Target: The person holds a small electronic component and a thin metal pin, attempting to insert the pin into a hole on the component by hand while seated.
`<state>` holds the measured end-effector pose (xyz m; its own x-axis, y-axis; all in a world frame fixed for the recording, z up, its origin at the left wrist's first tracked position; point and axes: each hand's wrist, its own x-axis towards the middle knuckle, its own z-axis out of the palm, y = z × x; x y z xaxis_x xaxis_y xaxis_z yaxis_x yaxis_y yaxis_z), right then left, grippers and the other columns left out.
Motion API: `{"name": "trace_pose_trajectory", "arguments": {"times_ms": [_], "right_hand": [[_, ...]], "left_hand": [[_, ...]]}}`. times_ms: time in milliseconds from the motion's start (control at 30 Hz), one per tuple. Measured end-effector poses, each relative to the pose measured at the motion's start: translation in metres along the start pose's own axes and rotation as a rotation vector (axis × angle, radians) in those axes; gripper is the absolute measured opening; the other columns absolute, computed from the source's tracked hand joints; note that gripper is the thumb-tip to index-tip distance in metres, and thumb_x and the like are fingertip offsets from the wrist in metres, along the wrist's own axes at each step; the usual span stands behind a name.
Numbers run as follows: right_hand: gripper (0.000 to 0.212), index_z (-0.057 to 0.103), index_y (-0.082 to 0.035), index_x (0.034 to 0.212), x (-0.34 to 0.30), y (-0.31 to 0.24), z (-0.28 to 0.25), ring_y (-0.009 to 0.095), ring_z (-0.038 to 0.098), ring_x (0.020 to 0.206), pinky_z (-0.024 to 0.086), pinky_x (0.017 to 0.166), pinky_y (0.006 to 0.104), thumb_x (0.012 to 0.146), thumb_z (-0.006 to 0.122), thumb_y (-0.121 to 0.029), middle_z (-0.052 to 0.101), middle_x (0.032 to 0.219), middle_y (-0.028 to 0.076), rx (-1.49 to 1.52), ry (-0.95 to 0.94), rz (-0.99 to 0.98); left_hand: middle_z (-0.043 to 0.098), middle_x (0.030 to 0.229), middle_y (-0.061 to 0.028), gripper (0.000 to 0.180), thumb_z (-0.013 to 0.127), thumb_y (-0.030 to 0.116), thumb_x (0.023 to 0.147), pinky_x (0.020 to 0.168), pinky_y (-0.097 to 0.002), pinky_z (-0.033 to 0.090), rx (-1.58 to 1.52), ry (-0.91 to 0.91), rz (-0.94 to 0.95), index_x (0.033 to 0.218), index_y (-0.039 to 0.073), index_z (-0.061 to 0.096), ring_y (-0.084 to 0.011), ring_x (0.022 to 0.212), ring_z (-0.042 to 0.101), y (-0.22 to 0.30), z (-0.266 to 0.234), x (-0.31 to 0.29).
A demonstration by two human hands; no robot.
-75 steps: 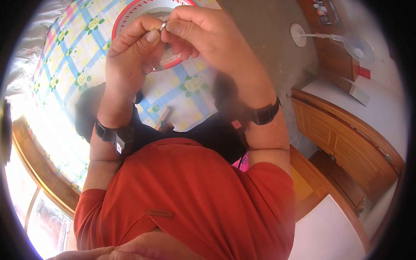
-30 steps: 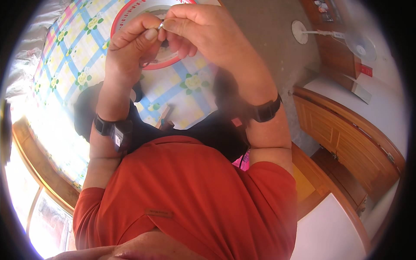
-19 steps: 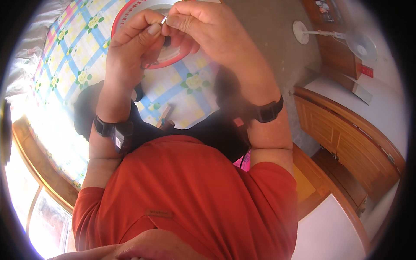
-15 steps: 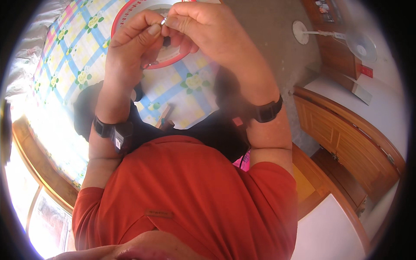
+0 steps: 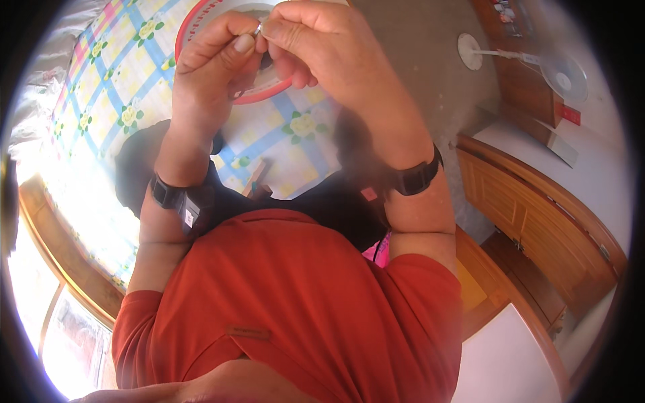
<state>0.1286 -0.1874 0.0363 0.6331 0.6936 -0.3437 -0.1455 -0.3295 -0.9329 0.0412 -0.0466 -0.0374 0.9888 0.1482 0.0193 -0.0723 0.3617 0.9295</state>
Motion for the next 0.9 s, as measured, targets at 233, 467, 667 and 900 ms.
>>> {"name": "trace_pose_trajectory", "arguments": {"times_ms": [233, 467, 667, 900], "right_hand": [[0.027, 0.056, -0.004, 0.075, 0.001, 0.003, 0.0, 0.007, 0.049, 0.054, 0.038, 0.05, 0.0198, 0.095, 0.049, -0.02, 0.056, 0.063, 0.001, 0.038, -0.002, -0.011], [0.025, 0.057, -0.001, 0.077, 0.0, 0.0, 0.001, 0.008, 0.051, 0.055, 0.04, 0.052, 0.0219, 0.095, 0.048, -0.017, 0.056, 0.063, 0.002, -0.164, 0.03, -0.109], [0.025, 0.057, 0.0, 0.078, -0.001, 0.0, -0.001, 0.009, 0.052, 0.055, 0.041, 0.053, 0.0226, 0.095, 0.049, -0.017, 0.057, 0.063, 0.003, -0.177, -0.009, -0.109], [0.027, 0.057, -0.001, 0.076, 0.001, -0.005, -0.003, 0.009, 0.051, 0.056, 0.041, 0.054, 0.0226, 0.095, 0.051, -0.019, 0.056, 0.063, 0.002, -0.195, 0.002, 0.051]], "left_hand": [[0.047, 0.061, 0.0046, 0.014, 0.049, 0.012, 0.096, 0.045, -0.019, 0.024, 0.063, 0.042, 0.015, 0.093, 0.005, 0.06, -0.0027, 0.05, 0.033, 0.003, 0.005, 0.0], [0.044, 0.061, 0.0057, 0.013, 0.048, 0.012, 0.096, 0.046, -0.0181, 0.022, 0.023, 0.038, -0.067, 0.093, 0.005, 0.059, -0.0016, 0.051, 0.032, 0.01, 0.006, -0.001], [0.043, 0.062, 0.0065, 0.013, 0.048, 0.012, 0.095, 0.046, -0.0179, 0.021, 0.073, 0.043, -0.116, 0.093, 0.005, 0.059, -0.0008, 0.051, 0.03, 0.012, 0.003, -0.002], [0.042, 0.063, 0.0072, 0.012, 0.049, 0.012, 0.095, 0.047, -0.0179, 0.021, 0.104, -0.031, -0.124, 0.093, 0.005, 0.059, -0.0007, 0.053, 0.03, 0.011, -0.002, 0.0]]}}
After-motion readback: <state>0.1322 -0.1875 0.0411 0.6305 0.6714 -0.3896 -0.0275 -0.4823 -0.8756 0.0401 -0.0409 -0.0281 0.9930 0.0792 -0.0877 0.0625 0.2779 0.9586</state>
